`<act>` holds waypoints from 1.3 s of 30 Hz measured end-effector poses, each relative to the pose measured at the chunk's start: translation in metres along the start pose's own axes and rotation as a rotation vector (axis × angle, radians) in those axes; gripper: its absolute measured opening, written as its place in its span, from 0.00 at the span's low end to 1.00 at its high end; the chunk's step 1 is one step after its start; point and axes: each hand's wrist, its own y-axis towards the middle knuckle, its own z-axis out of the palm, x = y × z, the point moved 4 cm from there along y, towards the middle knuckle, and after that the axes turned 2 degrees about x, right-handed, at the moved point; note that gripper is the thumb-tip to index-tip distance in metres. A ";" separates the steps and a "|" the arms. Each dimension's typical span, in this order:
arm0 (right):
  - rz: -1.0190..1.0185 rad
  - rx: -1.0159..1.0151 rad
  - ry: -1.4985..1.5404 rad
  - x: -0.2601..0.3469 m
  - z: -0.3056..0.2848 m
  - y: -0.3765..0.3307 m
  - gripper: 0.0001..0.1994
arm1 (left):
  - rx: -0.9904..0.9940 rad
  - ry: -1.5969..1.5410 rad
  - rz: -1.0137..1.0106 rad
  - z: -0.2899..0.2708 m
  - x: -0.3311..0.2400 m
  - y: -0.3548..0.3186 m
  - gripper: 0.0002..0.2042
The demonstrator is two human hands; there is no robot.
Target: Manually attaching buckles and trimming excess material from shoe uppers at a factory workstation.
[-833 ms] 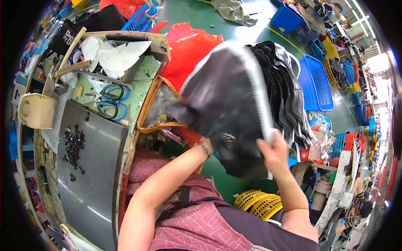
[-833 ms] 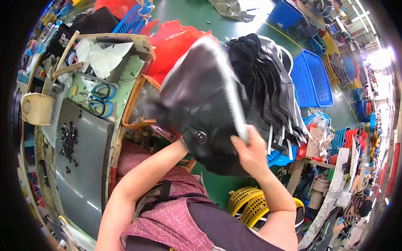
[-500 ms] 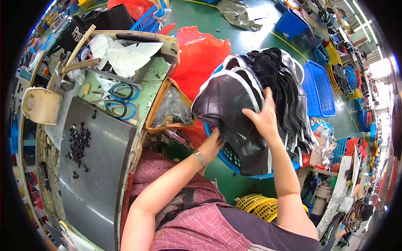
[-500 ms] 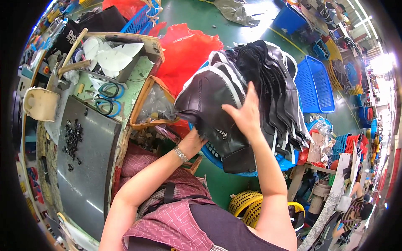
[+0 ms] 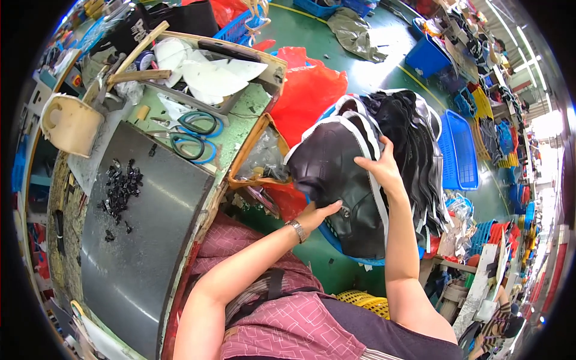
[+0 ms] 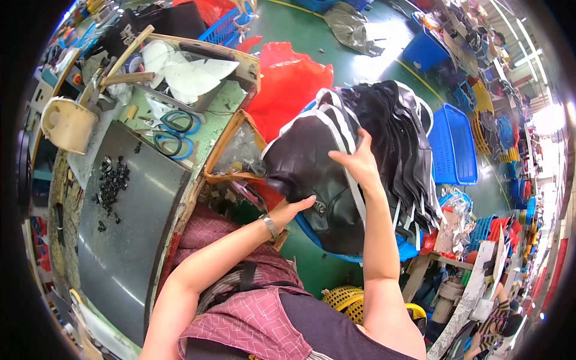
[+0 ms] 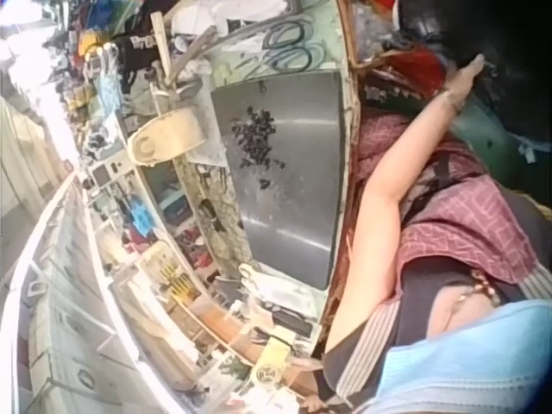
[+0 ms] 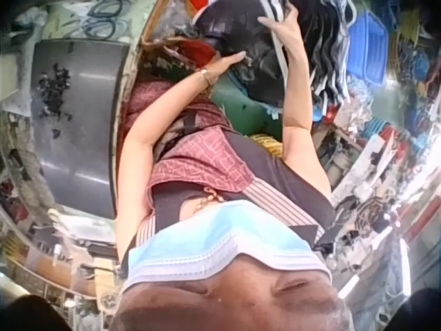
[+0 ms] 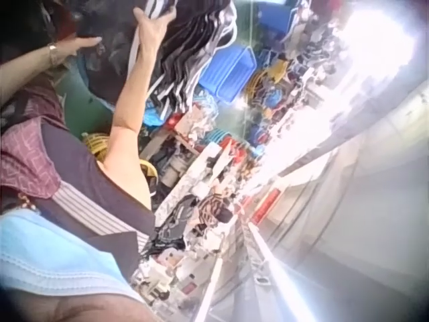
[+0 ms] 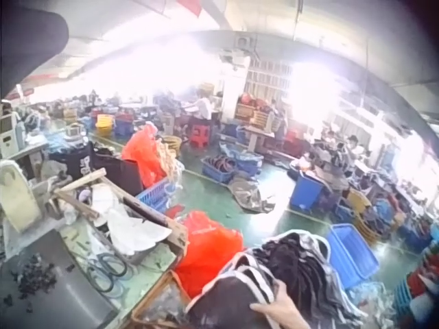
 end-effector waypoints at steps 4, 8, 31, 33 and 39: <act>-0.250 0.087 0.164 0.012 0.018 -0.034 0.44 | -0.040 0.018 0.056 -0.006 0.005 -0.008 0.30; -0.157 0.084 0.069 0.001 0.010 -0.022 0.37 | -0.073 0.123 0.095 -0.013 0.011 0.000 0.28; -0.648 1.134 1.335 0.388 0.085 -0.292 0.24 | -0.854 1.122 1.241 -0.049 -0.177 -0.477 0.17; -0.640 1.504 1.392 0.410 0.103 -0.334 0.27 | -1.024 0.867 1.266 -0.043 -0.165 -0.620 0.17; -0.536 2.043 1.407 0.381 0.237 -0.358 0.30 | -1.814 1.373 0.627 0.055 -0.108 -0.659 0.19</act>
